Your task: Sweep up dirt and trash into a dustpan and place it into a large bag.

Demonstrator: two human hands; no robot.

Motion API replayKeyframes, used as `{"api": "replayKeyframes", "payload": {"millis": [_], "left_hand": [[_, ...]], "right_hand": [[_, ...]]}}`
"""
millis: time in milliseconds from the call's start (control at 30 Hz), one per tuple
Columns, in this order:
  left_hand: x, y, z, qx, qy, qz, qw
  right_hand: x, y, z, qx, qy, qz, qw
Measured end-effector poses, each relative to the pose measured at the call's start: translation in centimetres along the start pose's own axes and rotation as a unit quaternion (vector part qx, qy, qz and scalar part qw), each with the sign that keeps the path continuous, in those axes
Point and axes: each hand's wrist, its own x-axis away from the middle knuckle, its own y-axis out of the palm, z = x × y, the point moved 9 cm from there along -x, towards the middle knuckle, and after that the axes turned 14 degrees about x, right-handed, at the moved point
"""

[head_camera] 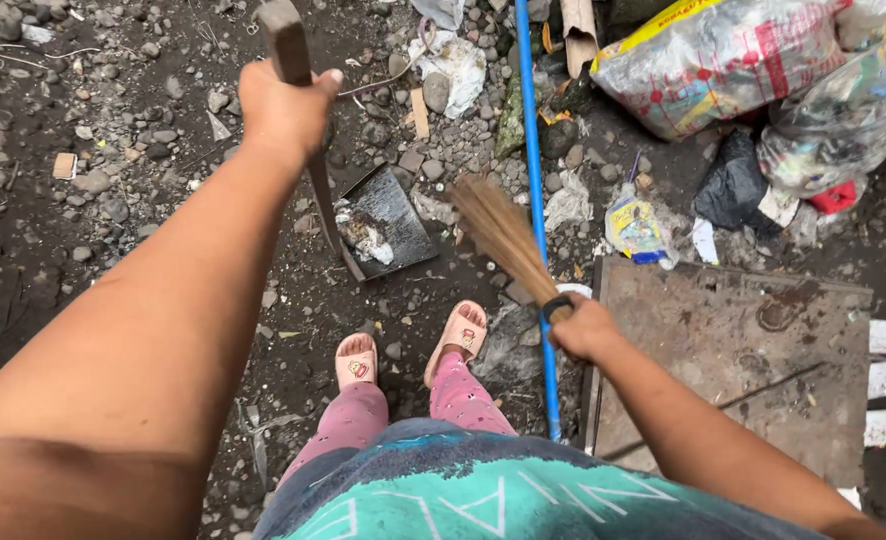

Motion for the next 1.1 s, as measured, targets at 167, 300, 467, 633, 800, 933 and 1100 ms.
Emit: {"api": "replayKeyframes", "payload": {"millis": [167, 300, 467, 633, 800, 933, 1100], "left_hand": [[-1.1, -1.6, -2.8, 0.000, 0.048, 0.010, 0.999], [-3.2, -3.9, -4.4, -0.011, 0.075, 0.048, 0.996], [-4.5, -3.9, -5.4, 0.013, 0.123, 0.045, 0.991], [-2.7, -4.8, -5.0, 0.024, 0.133, 0.008, 0.991], [2.3, -5.1, -4.7, 0.100, 0.060, -0.035, 0.993], [7.1, -2.9, -1.8, 0.100, 0.081, -0.101, 0.987], [10.6, 1.5, -0.4, 0.062, 0.122, -0.169, 0.976]], "right_hand": [[-3.3, 1.9, -1.2, 0.075, -0.014, 0.084, 0.994], [1.7, 3.6, -8.3, 0.170, -0.035, 0.009, 0.985], [8.7, 8.6, -11.6, 0.233, -0.098, 0.006, 0.967], [16.4, 11.7, -12.1, 0.118, -0.138, 0.104, 0.978], [19.4, 15.2, -7.9, -0.001, -0.016, 0.083, 0.996], [21.3, 17.0, -4.6, -0.086, 0.063, 0.062, 0.992], [23.1, 20.7, 1.4, -0.144, 0.131, 0.045, 0.980]]}}
